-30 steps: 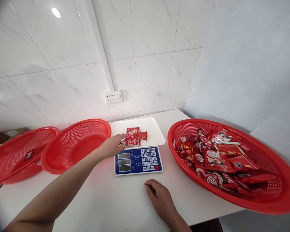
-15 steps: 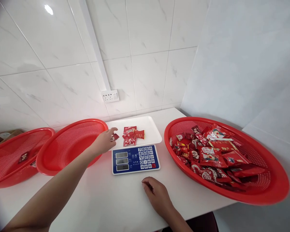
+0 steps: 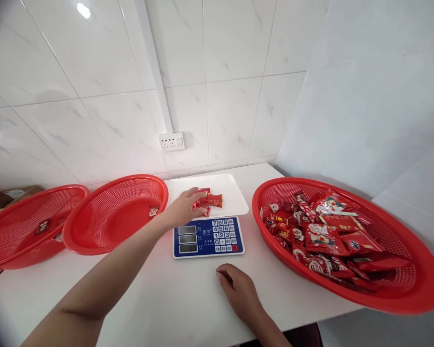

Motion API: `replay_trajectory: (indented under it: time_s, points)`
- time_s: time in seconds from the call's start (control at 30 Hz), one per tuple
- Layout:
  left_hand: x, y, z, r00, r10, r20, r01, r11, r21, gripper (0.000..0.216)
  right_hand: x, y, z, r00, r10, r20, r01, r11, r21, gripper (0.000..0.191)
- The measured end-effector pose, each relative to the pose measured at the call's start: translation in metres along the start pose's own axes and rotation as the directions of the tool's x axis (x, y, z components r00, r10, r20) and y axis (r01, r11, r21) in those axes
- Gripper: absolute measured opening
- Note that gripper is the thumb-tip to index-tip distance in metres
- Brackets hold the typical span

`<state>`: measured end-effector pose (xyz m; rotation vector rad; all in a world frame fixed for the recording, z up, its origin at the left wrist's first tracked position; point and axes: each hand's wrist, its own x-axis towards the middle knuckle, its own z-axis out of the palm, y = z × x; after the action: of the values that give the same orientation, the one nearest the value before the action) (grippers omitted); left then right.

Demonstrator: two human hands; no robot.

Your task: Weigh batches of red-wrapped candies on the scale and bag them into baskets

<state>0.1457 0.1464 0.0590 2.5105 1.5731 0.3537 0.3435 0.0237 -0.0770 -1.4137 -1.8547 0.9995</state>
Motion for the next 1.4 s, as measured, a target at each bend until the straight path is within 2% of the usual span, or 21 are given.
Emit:
replay_trajectory:
  time_s: [0.1, 0.27, 0.4, 0.57, 0.7, 0.8, 0.87, 0.93, 1.0, 1.1, 1.17, 1.27, 1.33, 1.4]
  points:
    - [0.020, 0.009, 0.016, 0.999, -0.017, 0.032, 0.019, 0.999, -0.046, 0.052, -0.001, 0.000, 0.000, 1.000, -0.013, -0.008, 0.013, 1.000, 0.012, 0.020]
    - [0.034, -0.002, 0.023, 0.998, -0.033, -0.055, 0.028, 0.996, -0.085, 0.037, -0.002, -0.001, -0.001, 1.000, -0.021, -0.016, 0.022, 0.999, 0.029, 0.020]
    - [0.030, -0.008, 0.019, 0.986, -0.069, -0.155, 0.043, 0.984, -0.171, 0.026, -0.001, -0.001, -0.002, 1.000, -0.015, -0.009, 0.016, 0.999, 0.041, 0.020]
    - [0.023, -0.012, 0.008, 0.952, -0.181, -0.246, 0.115, 0.958, -0.261, 0.030, 0.000, -0.001, -0.003, 1.000, -0.019, 0.007, 0.019, 0.999, 0.031, 0.020]
    - [0.012, -0.023, -0.009, 0.909, -0.258, -0.328, 0.166, 0.945, -0.283, 0.030, 0.000, -0.002, -0.005, 1.000, -0.013, 0.022, 0.011, 0.999, 0.052, 0.020]
    - [-0.004, -0.040, -0.026, 0.847, -0.300, -0.438, 0.229, 0.951, -0.208, 0.028, 0.000, -0.002, -0.005, 0.999, -0.015, 0.029, 0.013, 0.998, 0.054, 0.020]
    - [-0.016, -0.055, -0.035, 0.825, -0.337, -0.453, 0.321, 0.940, -0.115, 0.029, 0.000, -0.001, -0.003, 0.999, -0.016, 0.030, 0.014, 0.999, 0.051, 0.021]
    - [-0.027, -0.067, -0.040, 0.827, -0.387, -0.407, 0.422, 0.907, -0.005, 0.034, -0.001, 0.001, -0.002, 1.000, -0.014, 0.023, 0.012, 0.998, 0.062, 0.021]
    - [-0.034, -0.073, -0.040, 0.847, -0.400, -0.350, 0.460, 0.882, 0.104, 0.040, 0.000, 0.000, -0.003, 1.000, -0.022, 0.004, 0.022, 0.997, 0.077, 0.022]
    - [-0.038, -0.063, -0.030, 0.899, -0.320, -0.298, 0.374, 0.917, 0.142, 0.042, 0.011, -0.010, -0.013, 0.994, -0.075, -0.085, 0.079, 0.996, 0.035, 0.024]
    - [-0.041, -0.045, -0.018, 0.922, -0.230, -0.312, 0.262, 0.963, 0.063, 0.038, 0.031, -0.025, -0.027, 0.973, -0.141, -0.182, 0.133, 0.990, -0.052, 0.025]
    - [-0.053, -0.010, 0.007, 0.931, -0.081, -0.357, 0.040, 0.992, -0.121, 0.031, 0.075, -0.048, -0.050, 0.908, -0.284, -0.308, 0.213, 0.946, -0.244, 0.027]
    - [-0.069, 0.010, 0.026, 0.947, 0.014, -0.322, -0.108, 0.956, -0.273, 0.027, 0.107, -0.059, -0.060, 0.886, -0.366, -0.286, 0.237, 0.886, -0.399, 0.034]
    - [-0.088, 0.023, 0.044, 0.957, 0.071, -0.280, -0.188, 0.890, -0.416, 0.023, 0.134, -0.064, -0.065, 0.922, -0.339, -0.188, 0.197, 0.827, -0.526, 0.042]
